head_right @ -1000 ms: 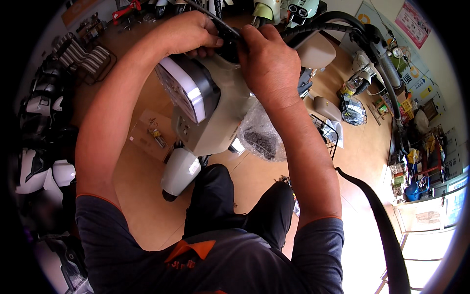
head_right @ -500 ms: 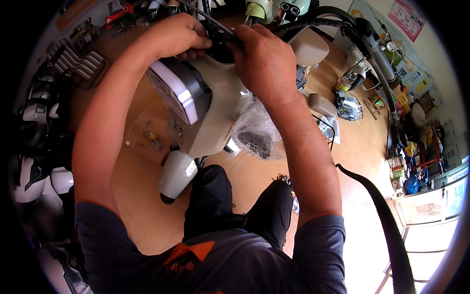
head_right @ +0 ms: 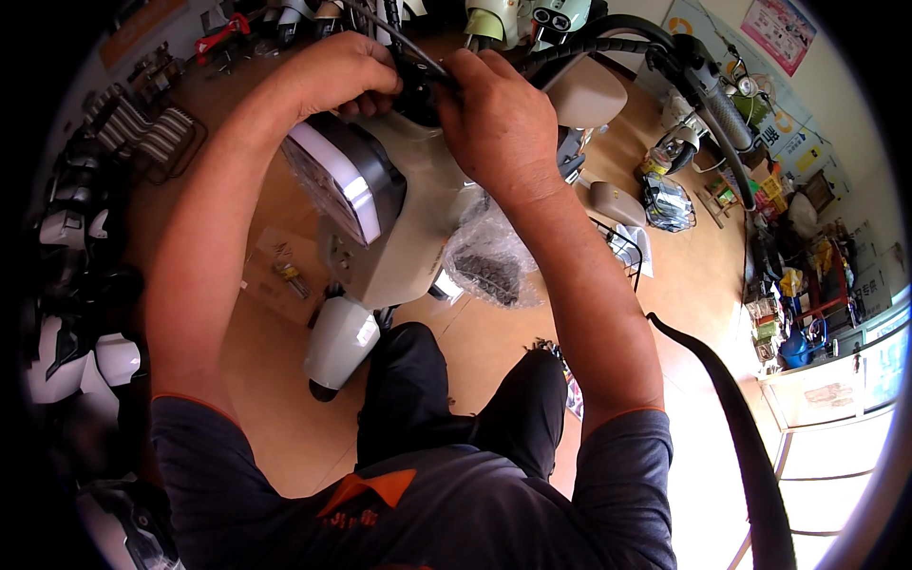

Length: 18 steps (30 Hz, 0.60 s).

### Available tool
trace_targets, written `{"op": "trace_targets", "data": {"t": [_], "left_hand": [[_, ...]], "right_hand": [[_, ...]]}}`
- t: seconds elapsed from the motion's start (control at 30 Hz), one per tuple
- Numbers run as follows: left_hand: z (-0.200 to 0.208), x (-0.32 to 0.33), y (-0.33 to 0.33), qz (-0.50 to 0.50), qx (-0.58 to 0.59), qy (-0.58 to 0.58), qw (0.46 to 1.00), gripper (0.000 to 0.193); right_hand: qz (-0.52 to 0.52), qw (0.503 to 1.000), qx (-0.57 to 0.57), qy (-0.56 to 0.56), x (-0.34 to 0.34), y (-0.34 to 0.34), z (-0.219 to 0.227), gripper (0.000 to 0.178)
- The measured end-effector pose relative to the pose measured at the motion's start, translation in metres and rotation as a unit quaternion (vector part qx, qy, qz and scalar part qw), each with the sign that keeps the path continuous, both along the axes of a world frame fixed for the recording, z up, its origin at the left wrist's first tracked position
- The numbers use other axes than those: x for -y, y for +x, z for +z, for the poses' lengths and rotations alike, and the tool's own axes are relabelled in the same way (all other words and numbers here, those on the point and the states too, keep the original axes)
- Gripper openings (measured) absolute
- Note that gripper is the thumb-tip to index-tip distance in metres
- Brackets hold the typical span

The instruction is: The person assembles an electric scooter in a workshop. They attach the handlebars, connect wiring, and install the dashboard using a screwdriver and wrench. The scooter is partially wrapped in protective plastic during assembly.

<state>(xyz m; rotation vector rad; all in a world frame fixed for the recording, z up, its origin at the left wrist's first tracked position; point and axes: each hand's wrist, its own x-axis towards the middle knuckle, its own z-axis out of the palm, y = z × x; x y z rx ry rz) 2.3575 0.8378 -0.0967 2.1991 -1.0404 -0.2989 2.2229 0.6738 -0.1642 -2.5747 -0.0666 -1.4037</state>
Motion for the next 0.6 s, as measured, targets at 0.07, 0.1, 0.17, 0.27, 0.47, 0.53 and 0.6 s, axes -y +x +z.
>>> {"op": "trace_targets", "data": {"t": [0.07,0.1,0.17,0.27,0.47,0.53,0.6], "left_hand": [[-0.001,0.0,0.003,0.004,-0.018,-0.039,0.999,0.025],[-0.003,-0.001,0.005,0.007,-0.014,-0.061,0.998,0.025],[-0.006,-0.006,0.01,-0.008,-0.02,-0.098,0.995,0.027],[-0.006,-0.013,0.008,-0.059,-0.036,-0.138,0.988,0.03],[-0.003,-0.021,-0.001,-0.153,-0.044,-0.152,0.975,0.034],[-0.006,-0.016,-0.002,-0.179,-0.005,-0.151,0.972,0.036],[-0.008,-0.013,-0.004,-0.189,0.025,-0.147,0.971,0.031]], "right_hand": [[0.012,0.999,0.001,0.042,-0.003,0.0,0.0,0.02],[0.018,0.998,0.001,0.062,-0.005,-0.001,0.002,0.022],[0.031,0.993,-0.033,0.108,-0.01,-0.01,0.008,0.024],[0.07,0.987,-0.062,0.134,-0.011,-0.017,0.011,0.025],[0.054,0.991,-0.1,0.068,-0.009,-0.023,0.028,0.02],[0.027,0.995,-0.091,0.021,-0.01,-0.023,0.033,0.02],[0.008,0.998,-0.057,-0.037,-0.008,-0.018,0.037,0.022]]}}
